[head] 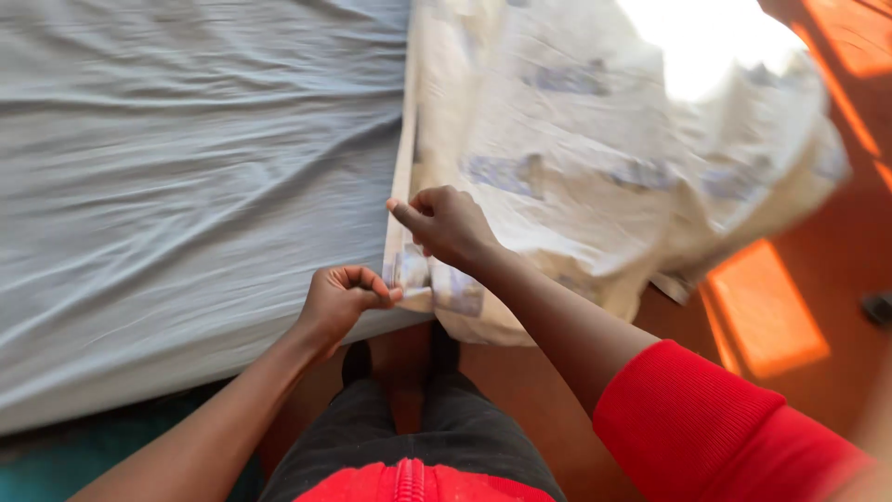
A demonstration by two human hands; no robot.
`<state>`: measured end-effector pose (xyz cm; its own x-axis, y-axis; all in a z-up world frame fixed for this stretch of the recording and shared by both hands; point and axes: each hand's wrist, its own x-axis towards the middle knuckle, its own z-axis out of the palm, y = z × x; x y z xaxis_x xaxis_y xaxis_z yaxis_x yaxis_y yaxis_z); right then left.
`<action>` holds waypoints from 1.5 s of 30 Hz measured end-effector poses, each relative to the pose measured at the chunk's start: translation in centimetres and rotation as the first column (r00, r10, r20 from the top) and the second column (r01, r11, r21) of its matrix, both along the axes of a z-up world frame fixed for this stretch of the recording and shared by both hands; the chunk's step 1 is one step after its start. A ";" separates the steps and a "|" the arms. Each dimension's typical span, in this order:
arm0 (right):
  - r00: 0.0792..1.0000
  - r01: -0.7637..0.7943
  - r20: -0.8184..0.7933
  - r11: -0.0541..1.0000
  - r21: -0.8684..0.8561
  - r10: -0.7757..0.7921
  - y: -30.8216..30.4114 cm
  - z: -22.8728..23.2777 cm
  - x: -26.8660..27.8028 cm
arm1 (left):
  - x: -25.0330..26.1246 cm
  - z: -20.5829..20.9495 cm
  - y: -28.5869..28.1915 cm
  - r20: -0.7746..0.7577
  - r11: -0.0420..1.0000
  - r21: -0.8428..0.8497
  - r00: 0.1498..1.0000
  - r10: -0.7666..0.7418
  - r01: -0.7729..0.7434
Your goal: Making a bed by spreading a sheet and putting pillowcases on pillows.
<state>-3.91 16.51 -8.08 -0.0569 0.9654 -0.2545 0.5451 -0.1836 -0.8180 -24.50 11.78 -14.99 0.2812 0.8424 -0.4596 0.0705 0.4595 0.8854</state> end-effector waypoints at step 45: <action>0.917 -0.342 0.227 0.939 0.027 0.327 -2.7 -0.2 -46.9 | -42.4 4.6 1.2 0.063 0.918 -0.210 0.933 0.356 -0.336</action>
<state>-50.81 13.77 -8.31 -0.3301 0.9143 -0.2347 0.7298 0.0895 -0.6777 -66.88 12.99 -10.36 0.0401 0.7928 -0.6081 -0.2058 0.6021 0.7714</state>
